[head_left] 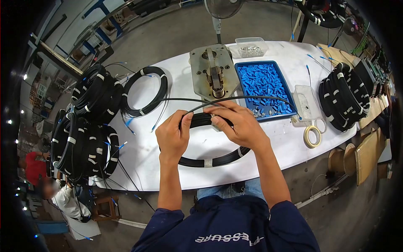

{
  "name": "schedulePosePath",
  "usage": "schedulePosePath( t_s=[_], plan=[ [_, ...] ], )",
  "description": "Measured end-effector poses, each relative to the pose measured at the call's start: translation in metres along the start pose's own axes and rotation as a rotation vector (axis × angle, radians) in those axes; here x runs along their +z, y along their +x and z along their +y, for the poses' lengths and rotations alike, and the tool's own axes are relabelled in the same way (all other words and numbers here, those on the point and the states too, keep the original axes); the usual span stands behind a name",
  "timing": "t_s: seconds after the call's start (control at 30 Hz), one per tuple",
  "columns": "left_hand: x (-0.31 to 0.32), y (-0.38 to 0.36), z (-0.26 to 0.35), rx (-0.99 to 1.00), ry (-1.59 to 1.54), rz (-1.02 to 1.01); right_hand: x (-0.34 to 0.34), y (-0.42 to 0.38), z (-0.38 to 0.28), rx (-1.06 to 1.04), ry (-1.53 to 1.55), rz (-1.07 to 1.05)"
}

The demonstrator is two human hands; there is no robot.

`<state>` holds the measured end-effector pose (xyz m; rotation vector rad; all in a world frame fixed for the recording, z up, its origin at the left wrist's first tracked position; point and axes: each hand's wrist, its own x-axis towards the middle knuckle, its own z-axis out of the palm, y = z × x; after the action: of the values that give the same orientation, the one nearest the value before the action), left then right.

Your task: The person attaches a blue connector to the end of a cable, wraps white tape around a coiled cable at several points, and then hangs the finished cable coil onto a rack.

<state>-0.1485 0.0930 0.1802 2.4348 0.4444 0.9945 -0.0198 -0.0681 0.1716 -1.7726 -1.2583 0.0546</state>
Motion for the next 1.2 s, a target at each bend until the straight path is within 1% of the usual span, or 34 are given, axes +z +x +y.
schedulePosePath(
  t_s=[0.07, 0.13, 0.17, 0.23, 0.27, 0.33, 0.37, 0.43, 0.47, 0.53, 0.57, 0.6, 0.63, 0.67, 0.7, 0.77, 0.8, 0.87, 0.97, 1.13, 1.2],
  plan=[
    [-0.001, -0.001, -0.001, 0.0, 0.004, -0.003, -0.001, 0.002, 0.003, -0.024, 0.028, 0.011],
    [-0.002, -0.001, -0.001, -0.025, -0.016, -0.024, -0.006, 0.005, 0.004, -0.156, 0.027, 0.053],
    [-0.001, 0.0, -0.001, -0.026, -0.017, -0.022, -0.009, 0.005, 0.001, -0.157, 0.025, 0.051],
    [0.001, 0.002, -0.002, 0.162, -0.074, 0.037, -0.014, 0.005, -0.009, 0.041, 0.206, -0.059],
    [-0.001, 0.002, 0.0, 0.161, -0.075, 0.039, -0.014, 0.006, -0.01, 0.04, 0.204, -0.06],
    [-0.012, 0.006, 0.007, 0.016, 0.036, -0.212, -0.014, 0.008, -0.011, 0.109, 0.297, -0.07],
    [-0.015, 0.008, 0.01, 0.015, 0.035, -0.212, -0.013, 0.008, -0.012, 0.109, 0.297, -0.071],
    [-0.02, 0.014, 0.017, -0.11, 0.182, -0.341, -0.014, 0.008, -0.016, 0.12, 0.32, -0.088],
    [-0.022, 0.018, 0.022, -0.109, 0.18, -0.34, -0.014, 0.009, -0.017, 0.12, 0.318, -0.088],
    [-0.024, 0.022, 0.029, -0.088, 0.049, -0.353, -0.012, 0.008, -0.018, 0.065, 0.276, -0.06],
    [-0.022, 0.024, 0.029, -0.092, 0.047, -0.355, -0.01, 0.009, -0.017, 0.038, 0.262, -0.034],
    [-0.021, 0.027, 0.028, -0.07, -0.007, -0.393, -0.01, 0.007, -0.017, 0.04, 0.264, -0.038],
    [-0.021, 0.028, 0.027, -0.047, -0.062, -0.427, -0.01, 0.007, -0.017, 0.091, 0.313, -0.029],
    [-0.02, 0.029, 0.025, -0.047, -0.061, -0.423, -0.01, 0.008, -0.016, 0.138, 0.361, -0.019],
    [-0.016, 0.028, 0.021, -0.014, -0.069, -0.421, -0.012, 0.01, -0.014, 0.136, 0.36, -0.019],
    [-0.012, 0.025, 0.017, 0.014, -0.078, -0.426, -0.012, 0.011, -0.01, 0.008, 0.339, -0.019],
    [-0.01, 0.025, 0.017, 0.052, -0.068, -0.39, -0.01, 0.012, -0.008, 0.008, 0.339, -0.02],
    [-0.005, 0.024, 0.012, 0.088, -0.057, -0.355, -0.003, 0.012, -0.003, -0.047, 0.469, 0.029],
    [0.001, 0.024, 0.002, 0.114, -0.088, -0.31, -0.001, 0.015, 0.006, -0.106, 0.39, 0.039],
    [0.0, 0.018, 0.003, 0.127, -0.123, -0.229, -0.002, 0.013, 0.007, -0.046, 0.422, 0.051],
    [-0.001, 0.021, 0.005, 0.108, -0.106, -0.26, -0.001, 0.011, 0.007, -0.018, 0.444, 0.065]
  ],
)
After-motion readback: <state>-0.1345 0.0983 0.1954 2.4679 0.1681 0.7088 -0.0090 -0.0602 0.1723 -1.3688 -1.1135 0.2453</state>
